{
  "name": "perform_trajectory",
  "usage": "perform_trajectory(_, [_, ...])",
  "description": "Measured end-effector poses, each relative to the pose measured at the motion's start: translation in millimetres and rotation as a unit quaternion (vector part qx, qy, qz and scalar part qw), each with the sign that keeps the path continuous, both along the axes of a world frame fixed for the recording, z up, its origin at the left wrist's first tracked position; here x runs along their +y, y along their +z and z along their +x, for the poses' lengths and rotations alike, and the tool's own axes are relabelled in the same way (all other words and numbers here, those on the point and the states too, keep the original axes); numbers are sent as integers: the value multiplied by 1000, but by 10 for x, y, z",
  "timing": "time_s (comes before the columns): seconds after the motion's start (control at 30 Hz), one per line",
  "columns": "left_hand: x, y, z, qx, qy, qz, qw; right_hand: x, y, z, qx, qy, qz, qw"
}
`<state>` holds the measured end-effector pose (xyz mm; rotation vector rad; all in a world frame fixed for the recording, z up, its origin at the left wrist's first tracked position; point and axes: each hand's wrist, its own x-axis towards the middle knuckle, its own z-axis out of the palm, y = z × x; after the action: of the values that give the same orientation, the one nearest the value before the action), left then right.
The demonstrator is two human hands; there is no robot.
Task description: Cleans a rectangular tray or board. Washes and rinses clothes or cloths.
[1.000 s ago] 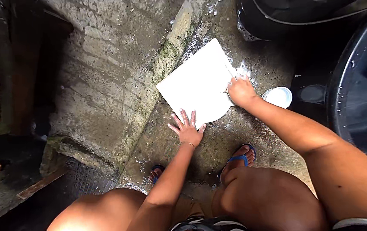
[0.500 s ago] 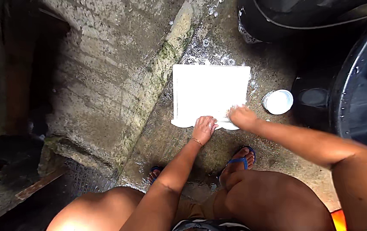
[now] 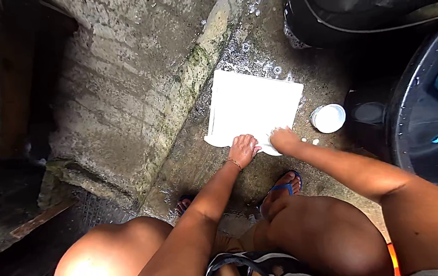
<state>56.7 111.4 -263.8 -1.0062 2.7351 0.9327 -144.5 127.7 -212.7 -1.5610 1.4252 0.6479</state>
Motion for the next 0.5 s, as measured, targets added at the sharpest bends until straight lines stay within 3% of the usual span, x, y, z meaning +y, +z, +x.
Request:
perform_trajectory(0.13, [3, -14, 1, -15, -3, 0, 1000, -155, -225, -193, -54, 23, 77, 995])
perform_trajectory(0.33, [4, -16, -3, -22, -6, -8, 1000, 208, -94, -223, -63, 85, -52, 993])
perform_trajectory(0.5, [-2, -4, -2, -34, -10, -3, 999, 151, -164, -150, -64, 138, -37, 988])
